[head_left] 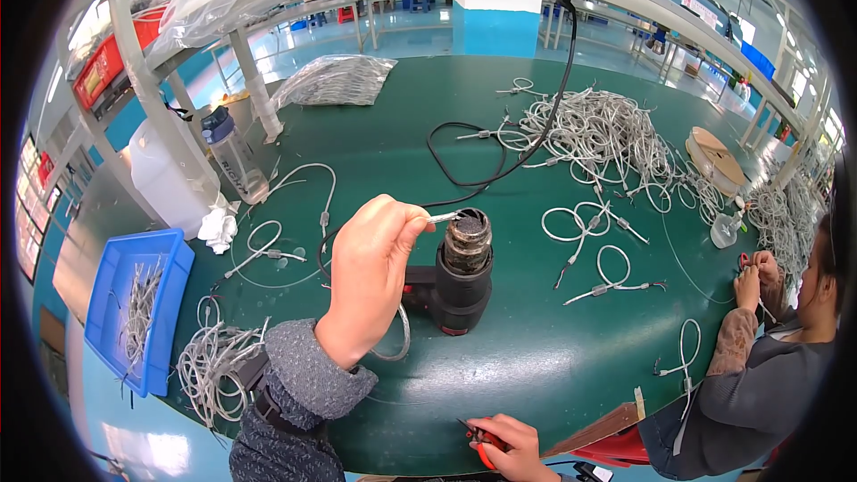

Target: Assembling wire components by cutting wires and using a heat gun for heat-shrink tubing insulation.

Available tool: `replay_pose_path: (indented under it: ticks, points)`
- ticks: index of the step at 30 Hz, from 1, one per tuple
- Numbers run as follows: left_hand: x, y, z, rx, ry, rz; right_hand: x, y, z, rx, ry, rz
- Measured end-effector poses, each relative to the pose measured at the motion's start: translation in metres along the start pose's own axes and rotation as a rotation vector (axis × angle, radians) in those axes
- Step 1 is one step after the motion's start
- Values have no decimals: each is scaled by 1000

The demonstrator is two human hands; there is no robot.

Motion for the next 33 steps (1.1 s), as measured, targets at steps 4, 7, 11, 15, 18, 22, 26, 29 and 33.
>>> replay_pose_path:
  ticks: [4,7,11,15,18,22,26,29,33]
  points:
    - [-2,0,1,-7,0,-9,0,1,-1,-7,1,-5]
    - [-1,0,0,-11,-2,-11,0,1,-1,-4,-3,-5]
    - [-1,0,1,-12,-1,-13,0,1,-3,4,-9,-9]
    - [-5,0,2,-18,-2,-15,0,0,-3,-9,-32,-12]
    - [-12,-2,4,-28,-17,6,3,-2,-2,-8,-41,-13]
    - [-29,-16,13,-41,-13,46,3,-8,4,-10,-41,49]
    - [-52,-39,25,-94,-74,66,3,-6,2,-202,-125,99]
    - [-71,-55,38,-182,-132,54,-3,-7,15,-184,-378,62]
    - [-85,-72,52,-169,-153,64,-11,-2,20,-170,-674,41]
Point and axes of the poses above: each hand's wrist, its own y-axis towards the middle knuckle, its own x-axis out of the palm, z = x × y, the point moved 2 cm from there along y, towards the middle knuckle, and after that the axes turned 10 degrees about y, right-handed, at the moved point
